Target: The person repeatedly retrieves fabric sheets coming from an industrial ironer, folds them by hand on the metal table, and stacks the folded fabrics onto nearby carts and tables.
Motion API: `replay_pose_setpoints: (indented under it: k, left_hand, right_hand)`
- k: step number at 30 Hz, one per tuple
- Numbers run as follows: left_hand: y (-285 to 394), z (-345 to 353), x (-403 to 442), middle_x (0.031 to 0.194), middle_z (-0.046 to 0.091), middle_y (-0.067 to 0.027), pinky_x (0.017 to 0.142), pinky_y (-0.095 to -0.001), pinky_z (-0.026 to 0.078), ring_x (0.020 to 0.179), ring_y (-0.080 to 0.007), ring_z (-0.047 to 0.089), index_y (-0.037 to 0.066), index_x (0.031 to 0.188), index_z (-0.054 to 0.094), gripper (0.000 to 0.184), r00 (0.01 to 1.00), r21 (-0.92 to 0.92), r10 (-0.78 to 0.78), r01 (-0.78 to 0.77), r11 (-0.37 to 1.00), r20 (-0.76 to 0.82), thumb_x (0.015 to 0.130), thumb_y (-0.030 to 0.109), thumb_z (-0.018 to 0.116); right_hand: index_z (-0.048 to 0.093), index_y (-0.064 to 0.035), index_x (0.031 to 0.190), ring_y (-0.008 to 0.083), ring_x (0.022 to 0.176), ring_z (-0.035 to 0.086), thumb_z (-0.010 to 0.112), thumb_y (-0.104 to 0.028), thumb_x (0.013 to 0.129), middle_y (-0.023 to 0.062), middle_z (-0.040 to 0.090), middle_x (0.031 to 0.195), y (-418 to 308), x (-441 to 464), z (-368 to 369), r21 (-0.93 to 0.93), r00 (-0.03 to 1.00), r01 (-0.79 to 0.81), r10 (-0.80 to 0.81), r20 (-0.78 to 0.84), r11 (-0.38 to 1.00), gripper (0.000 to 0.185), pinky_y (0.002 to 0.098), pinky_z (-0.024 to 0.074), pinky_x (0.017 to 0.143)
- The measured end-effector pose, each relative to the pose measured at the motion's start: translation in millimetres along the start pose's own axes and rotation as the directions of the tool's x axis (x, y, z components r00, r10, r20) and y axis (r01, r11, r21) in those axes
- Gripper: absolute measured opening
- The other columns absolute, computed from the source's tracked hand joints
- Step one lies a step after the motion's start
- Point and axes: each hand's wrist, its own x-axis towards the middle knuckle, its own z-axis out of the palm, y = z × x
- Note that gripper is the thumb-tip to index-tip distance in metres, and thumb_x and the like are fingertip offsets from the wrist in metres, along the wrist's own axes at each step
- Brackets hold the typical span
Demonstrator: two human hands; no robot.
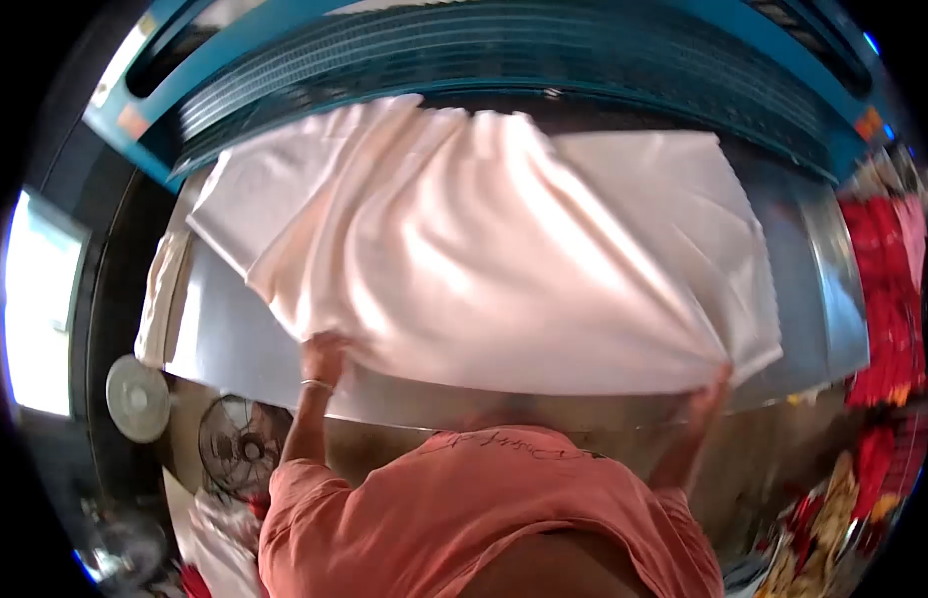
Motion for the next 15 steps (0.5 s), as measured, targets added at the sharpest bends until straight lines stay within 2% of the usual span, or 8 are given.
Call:
replay_pose_setpoints:
  k: [1,2,3,4,6,11,12,15]
  left_hand:
    - [38,-2,4,0.090,0.063,-0.0053,0.081,-0.0349,0.046,0.095,-0.0245,0.055,0.017,0.086,0.068,0.028,0.990,-0.072,-0.049,0.059,0.996,0.132,0.062,0.006,0.060]
    - [74,17,1,0.084,0.063,-0.0061,0.077,-0.0365,0.046,0.083,-0.0260,0.058,0.014,0.085,0.068,0.022,0.991,-0.038,0.081,-0.085,0.996,-0.106,0.069,0.007,0.055]
    - [107,26,3,0.085,0.062,-0.0075,0.074,-0.0371,0.046,0.082,-0.0270,0.057,0.014,0.088,0.068,0.023,0.997,-0.162,0.041,-0.050,0.985,-0.063,0.070,0.008,0.054]
    - [140,34,14,0.086,0.061,-0.0075,0.072,-0.0373,0.046,0.082,-0.0264,0.056,0.014,0.089,0.068,0.024,0.995,-0.250,0.080,-0.091,0.964,-0.054,0.071,0.008,0.053]
    - [203,38,31,0.094,0.061,-0.0077,0.072,-0.0367,0.046,0.085,-0.0259,0.056,0.012,0.101,0.064,0.033,0.973,-0.464,0.223,-0.173,0.869,0.054,0.071,0.008,0.052]
    - [345,79,66,0.117,0.055,-0.0101,0.089,-0.0362,0.043,0.104,-0.0267,0.053,0.009,0.116,0.056,0.040,0.730,-0.872,0.682,-0.306,0.383,0.044,0.079,0.022,0.061]
    - [362,69,79,0.118,0.055,-0.0103,0.086,-0.0344,0.044,0.102,-0.0254,0.054,0.007,0.116,0.055,0.040,0.729,-0.891,0.660,-0.164,0.424,0.180,0.079,0.022,0.063]
    - [372,66,137,0.113,0.056,-0.0093,0.077,-0.0318,0.048,0.092,-0.0201,0.057,0.006,0.123,0.048,0.057,0.916,-0.935,0.400,-0.122,0.333,0.023,0.075,0.026,0.071]
  right_hand:
    - [0.024,0.0012,0.137,0.0336,0.122,0.036,0.054,-0.026,0.085,0.0178,0.030,0.139,47,0,-45,-0.496,0.985,0.166,-0.168,0.041,0.852,0.066,0.0429,0.0281,0.103]
    - [0.026,0.0010,0.135,0.0336,0.121,0.037,0.054,-0.025,0.085,0.0178,0.031,0.137,70,8,-97,-0.462,0.995,-0.087,0.055,-0.083,0.882,0.064,0.0427,0.0288,0.102]
    - [0.027,0.0008,0.134,0.0336,0.120,0.038,0.054,-0.025,0.085,0.0178,0.032,0.136,80,20,-133,-0.187,0.892,-0.425,0.374,-0.255,0.886,0.061,0.0425,0.0295,0.102]
    - [0.029,0.0007,0.132,0.0336,0.119,0.039,0.054,-0.024,0.085,0.0178,0.033,0.134,83,45,-162,0.235,0.640,-0.625,0.661,-0.391,0.744,0.059,0.0423,0.0302,0.101]
    - [0.032,0.0004,0.129,0.0335,0.117,0.040,0.055,-0.023,0.084,0.0178,0.036,0.131,81,83,-198,0.347,0.473,-0.640,0.707,-0.526,0.686,0.055,0.0420,0.0316,0.099]
    - [0.040,-0.0005,0.121,0.0334,0.112,0.045,0.056,-0.021,0.084,0.0178,0.043,0.123,-33,198,-111,0.038,0.806,-0.416,0.387,-0.447,0.909,0.045,0.0411,0.0351,0.095]
    - [0.042,-0.0006,0.119,0.0334,0.111,0.045,0.056,-0.020,0.084,0.0178,0.044,0.122,-74,211,-71,0.026,0.874,-0.338,0.324,-0.362,0.941,0.043,0.0409,0.0358,0.094]
    - [0.047,-0.0011,0.114,0.0333,0.107,0.048,0.057,-0.019,0.083,0.0177,0.048,0.117,-232,202,54,0.083,0.999,-0.038,0.036,0.017,0.996,0.037,0.0404,0.0380,0.091]
